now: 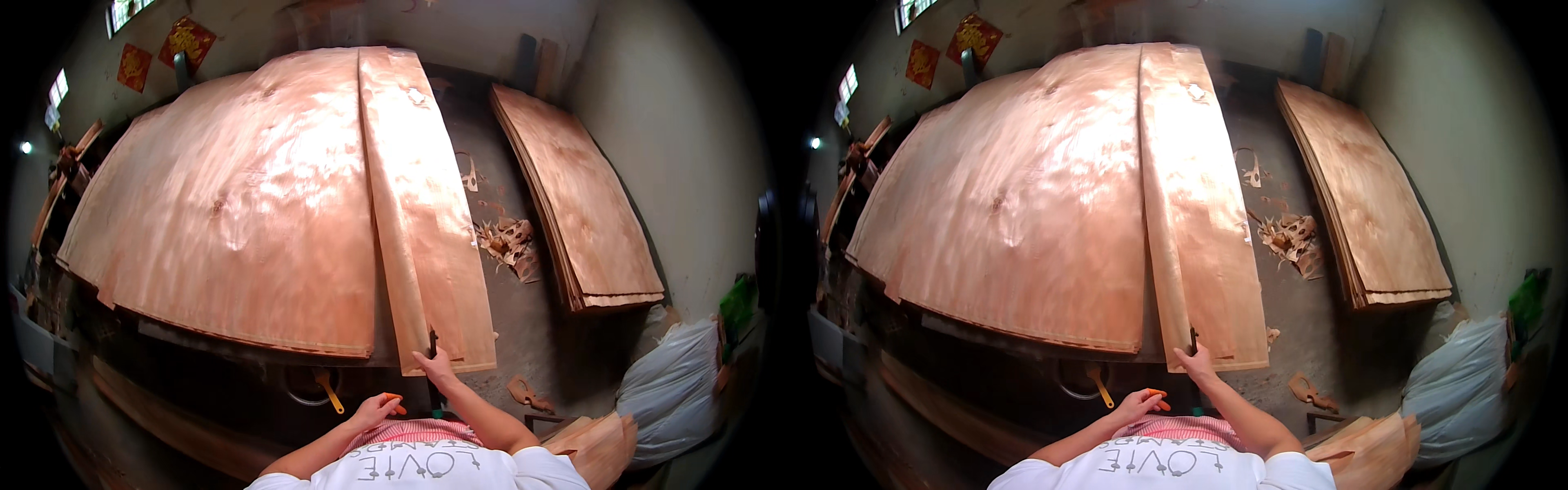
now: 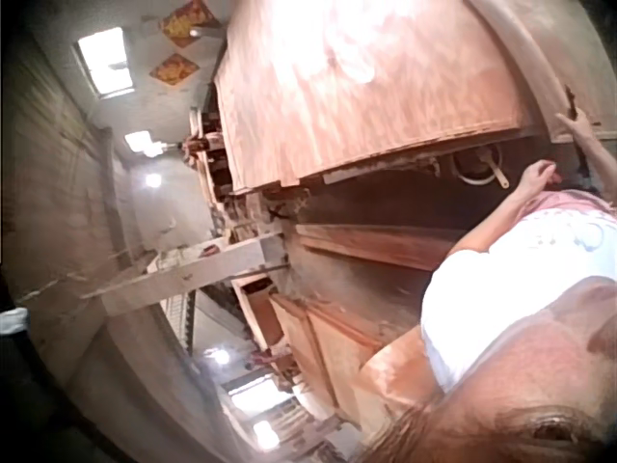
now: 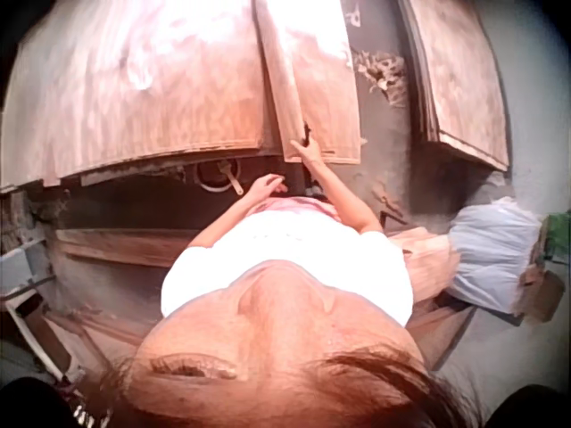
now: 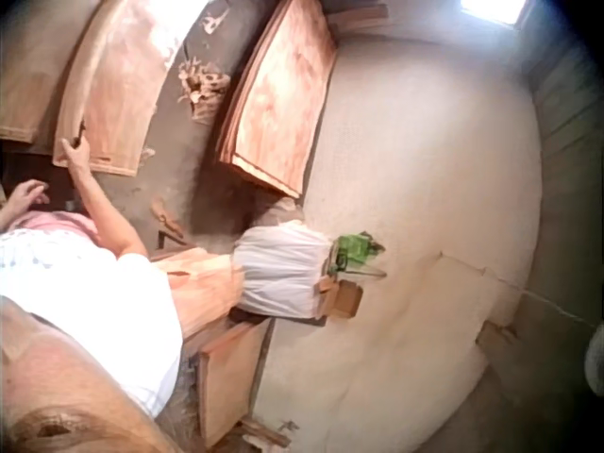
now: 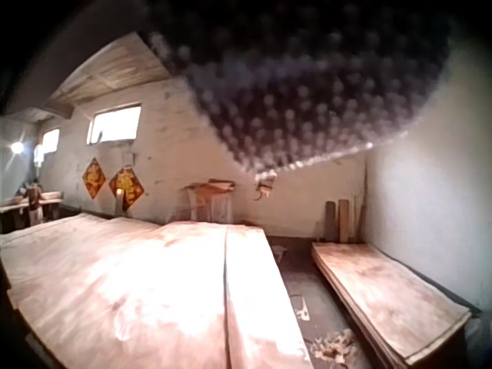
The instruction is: The person repairs defects in large wood veneer sheets by cutting out damaged areas and applying patches using a utility knife and a small scraper tool.
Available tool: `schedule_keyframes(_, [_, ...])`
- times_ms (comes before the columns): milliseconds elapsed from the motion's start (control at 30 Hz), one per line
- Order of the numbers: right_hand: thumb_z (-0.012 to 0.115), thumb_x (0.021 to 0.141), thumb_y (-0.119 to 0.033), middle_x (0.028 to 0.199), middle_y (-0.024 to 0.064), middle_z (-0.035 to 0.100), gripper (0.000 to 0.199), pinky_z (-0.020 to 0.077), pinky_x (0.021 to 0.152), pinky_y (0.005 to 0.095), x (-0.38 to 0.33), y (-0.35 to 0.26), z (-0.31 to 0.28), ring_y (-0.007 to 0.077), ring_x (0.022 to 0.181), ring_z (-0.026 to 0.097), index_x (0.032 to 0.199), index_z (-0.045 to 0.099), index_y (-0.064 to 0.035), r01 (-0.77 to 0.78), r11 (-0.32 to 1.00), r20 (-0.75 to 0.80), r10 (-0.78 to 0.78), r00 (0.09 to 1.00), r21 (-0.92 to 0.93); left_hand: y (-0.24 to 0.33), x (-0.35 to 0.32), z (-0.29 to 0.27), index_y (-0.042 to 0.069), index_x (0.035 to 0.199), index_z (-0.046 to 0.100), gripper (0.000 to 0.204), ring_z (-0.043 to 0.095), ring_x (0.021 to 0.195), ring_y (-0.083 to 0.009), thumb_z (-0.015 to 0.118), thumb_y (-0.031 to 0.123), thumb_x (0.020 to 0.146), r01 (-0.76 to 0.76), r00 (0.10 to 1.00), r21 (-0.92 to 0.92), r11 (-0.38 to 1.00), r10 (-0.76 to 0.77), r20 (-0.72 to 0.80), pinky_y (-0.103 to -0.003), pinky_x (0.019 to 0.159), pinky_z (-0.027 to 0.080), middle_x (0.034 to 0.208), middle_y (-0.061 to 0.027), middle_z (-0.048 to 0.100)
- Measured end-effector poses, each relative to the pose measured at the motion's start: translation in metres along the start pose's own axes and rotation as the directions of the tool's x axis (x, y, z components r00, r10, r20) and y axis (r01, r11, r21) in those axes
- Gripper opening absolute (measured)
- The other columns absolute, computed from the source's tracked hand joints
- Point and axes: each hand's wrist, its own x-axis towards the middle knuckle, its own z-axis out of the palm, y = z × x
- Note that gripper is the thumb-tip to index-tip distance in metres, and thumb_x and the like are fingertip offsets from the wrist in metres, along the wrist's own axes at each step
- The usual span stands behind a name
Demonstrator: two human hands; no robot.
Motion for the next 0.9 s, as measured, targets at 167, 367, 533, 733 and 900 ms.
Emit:
schedule_keyframes(167, [0.065, 0.080, -0.016, 0.061, -0.0027, 0.048, 0.017, 0.0335, 0.045, 0.0220, 0.001, -0.008, -0.081, 0.0066, 0.049, 0.043, 0.075, 0.051, -0.0077, 0.069, 0.957, 0.038, -0.083, 0.996, 0.283, 0.020, 0.035, 0.029, 0.001, 0.113, 0.054, 0.034, 0.056, 0.081, -0.0105, 0.050, 0.027, 0.092, 0.119, 0.993, 0.123, 0.985, -0.118, -0.014, -0.023, 0.074, 0.046, 0.092, -0.0054, 0.067])
schedule_keyframes(367, [0.053, 0.087, -0.015, 0.053, -0.0074, 0.041, 0.018, 0.0305, 0.045, 0.0188, -0.007, -0.013, -0.232, 0.0015, 0.045, 0.037, 0.070, 0.047, -0.0113, -0.229, 0.613, 0.239, 0.067, 0.969, 0.756, 0.032, 0.121, 0.101, -0.001, 0.111, 0.055, 0.033, 0.056, 0.080, -0.0098, 0.050, 0.025, 0.092, 0.053, 0.998, 0.202, 0.978, -0.044, -0.048, -0.023, 0.074, 0.046, 0.091, -0.0053, 0.067])
schedule_keyframes(533, [0.042, 0.091, -0.018, 0.048, -0.0095, 0.038, 0.025, 0.0295, 0.045, 0.0181, -0.024, -0.006, -0.398, 0.0027, 0.045, 0.035, 0.067, 0.044, -0.0119, -0.220, 0.395, 0.311, -0.182, 0.933, 0.892, 0.077, 0.191, 0.218, -0.001, 0.111, 0.055, 0.034, 0.058, 0.083, -0.0107, 0.049, 0.027, 0.093, 0.054, 0.995, 0.221, 0.974, -0.072, 0.074, -0.024, 0.079, 0.046, 0.092, -0.0069, 0.067])
schedule_keyframes(733, [0.041, 0.091, -0.018, 0.048, -0.0091, 0.038, 0.024, 0.0270, 0.045, 0.0188, -0.051, 0.002, -0.573, 0.0034, 0.045, 0.034, 0.068, 0.047, -0.0118, -0.096, 0.334, 0.161, -0.172, 0.972, 0.938, 0.114, 0.259, 0.322, -0.002, 0.101, 0.060, 0.034, 0.060, 0.080, -0.0112, 0.049, 0.028, 0.093, -0.026, 0.995, 0.359, 0.933, -0.011, 0.101, -0.024, 0.077, 0.047, 0.088, -0.0073, 0.067])
schedule_keyframes(900, [0.043, 0.091, -0.020, 0.048, -0.0094, 0.038, 0.025, 0.0273, 0.044, 0.0201, -0.040, 0.024, -0.682, 0.0036, 0.045, 0.033, 0.067, 0.046, -0.0123, -0.004, 0.551, 0.082, -0.117, 0.990, 0.835, 0.070, 0.351, 0.344, -0.007, 0.096, 0.060, 0.040, 0.062, 0.067, -0.0135, 0.044, 0.030, 0.094, 0.138, 0.990, 0.142, 0.980, -0.136, -0.024, -0.025, 0.065, 0.049, 0.078, -0.0108, 0.067])
